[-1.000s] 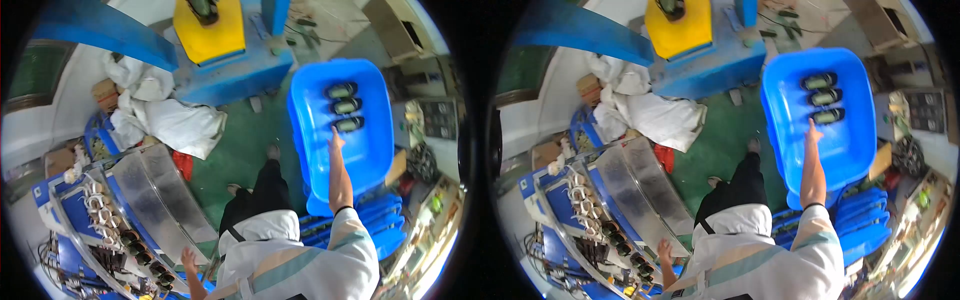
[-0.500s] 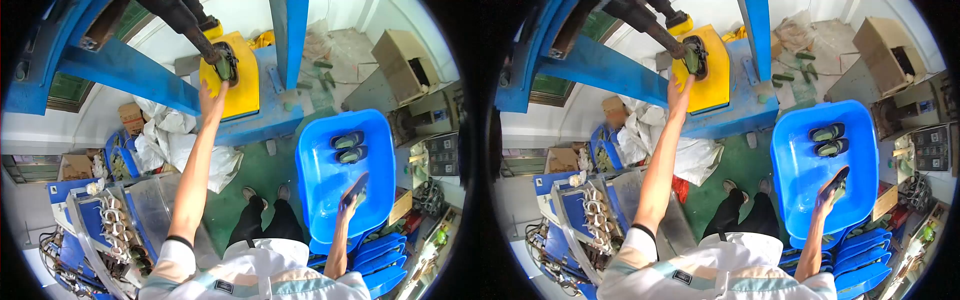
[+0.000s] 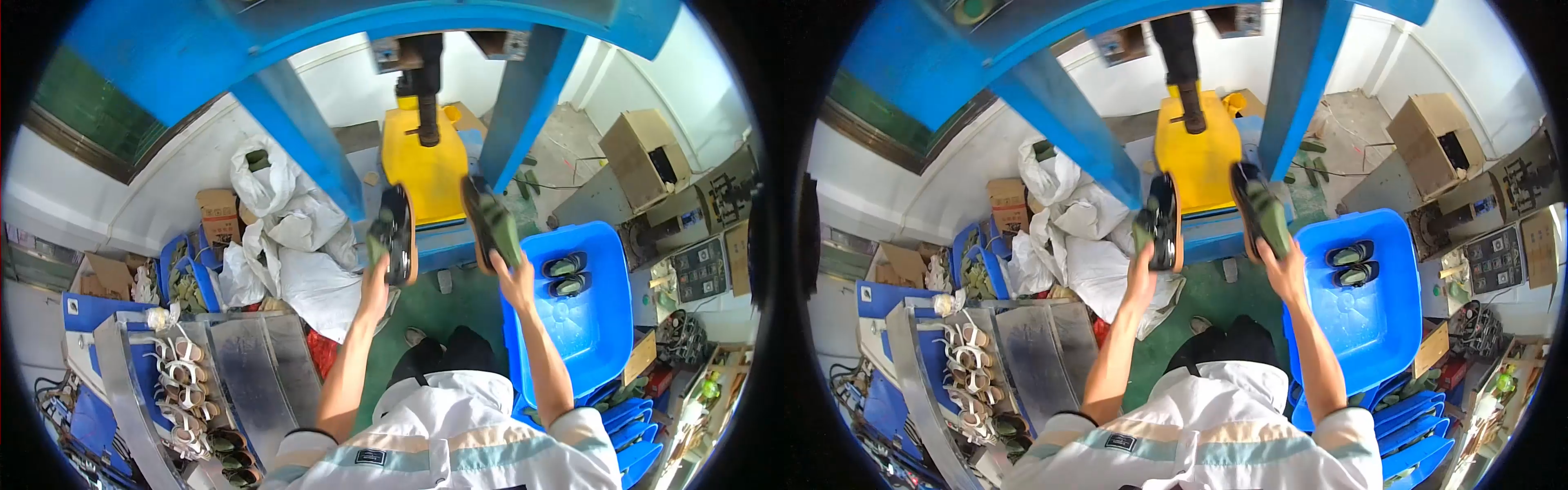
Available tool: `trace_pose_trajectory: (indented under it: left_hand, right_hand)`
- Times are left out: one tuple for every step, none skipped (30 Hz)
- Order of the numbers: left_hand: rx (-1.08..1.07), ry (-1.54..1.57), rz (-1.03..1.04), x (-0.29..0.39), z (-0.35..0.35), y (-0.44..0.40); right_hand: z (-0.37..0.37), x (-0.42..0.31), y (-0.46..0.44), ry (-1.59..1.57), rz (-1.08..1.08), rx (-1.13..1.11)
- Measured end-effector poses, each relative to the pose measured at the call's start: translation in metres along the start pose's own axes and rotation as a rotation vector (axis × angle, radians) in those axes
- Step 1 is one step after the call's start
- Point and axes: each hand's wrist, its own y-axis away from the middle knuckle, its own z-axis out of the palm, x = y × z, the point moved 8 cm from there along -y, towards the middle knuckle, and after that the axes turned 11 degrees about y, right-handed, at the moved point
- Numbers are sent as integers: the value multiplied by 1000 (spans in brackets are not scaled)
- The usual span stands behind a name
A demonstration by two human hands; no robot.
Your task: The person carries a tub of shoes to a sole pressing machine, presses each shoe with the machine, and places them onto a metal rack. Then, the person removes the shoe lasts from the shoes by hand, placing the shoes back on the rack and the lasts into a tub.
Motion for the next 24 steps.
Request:
trace_pose_trajectory:
  left_hand:
    - [53,-74,-60,0,-25,35]
    - [103,-147,-115,0,-49,67]
    - [157,-211,-98,-7,-84,97]
    - [212,-276,-77,-13,-117,121]
    - [306,-361,-102,-1,-121,153]
    - [401,-442,-128,9,-124,184]
    - [465,-403,-131,-7,-157,210]
    - [531,-364,-139,-27,-195,239]
    - [609,-334,-133,-41,-223,268]
    - [687,-301,-129,-53,-244,298]
    - [832,-249,-151,-63,-258,331]
    - [975,-194,-175,-73,-270,362]
    - [977,-128,-148,-83,-280,384]
    - [977,-69,-118,-90,-288,401]
    - [1019,5,-83,-92,-289,413]
    - [1058,77,-52,-94,-290,426]
    - [1095,144,-31,-93,-287,436]
    - [1167,167,-7,-93,-288,441]
    - [1235,192,17,-95,-288,443]
    - [1309,216,38,-97,-286,452]
    - [1255,233,39,-104,-294,451]
    - [1186,277,57,-109,-299,441]
    - [1122,320,76,-112,-301,431]
    - [1065,362,96,-104,-292,422]
  right_hand:
    - [15,-28,-23,72,-37,13]
    - [34,-45,-45,93,-71,15]
    - [51,-63,-66,34,-91,-16]
    - [69,-66,-88,132,-180,79]
    - [96,-56,-107,227,-267,174]
    - [113,-59,-123,322,-355,270]
    - [122,-72,-139,195,-338,184]
    - [131,-84,-150,73,-315,91]
    - [136,-92,-155,236,-431,239]
    - [142,-90,-162,211,-404,209]
    - [148,-89,-169,189,-379,177]
    - [153,-88,-176,167,-355,146]
    - [156,-85,-178,158,-359,171]
    - [155,-92,-175,112,-383,167]
    - [149,-103,-172,63,-403,170]
    - [145,-108,-170,17,-416,175]
    - [150,-100,-175,-15,-337,75]
    - [151,-99,-174,-11,-332,64]
    - [150,-98,-173,-4,-330,55]
    - [148,-97,-169,4,-324,41]
    - [141,-92,-164,85,-308,89]
    - [135,-90,-160,160,-300,141]
    - [131,-86,-154,233,-291,186]
    - [125,-82,-146,232,-240,158]
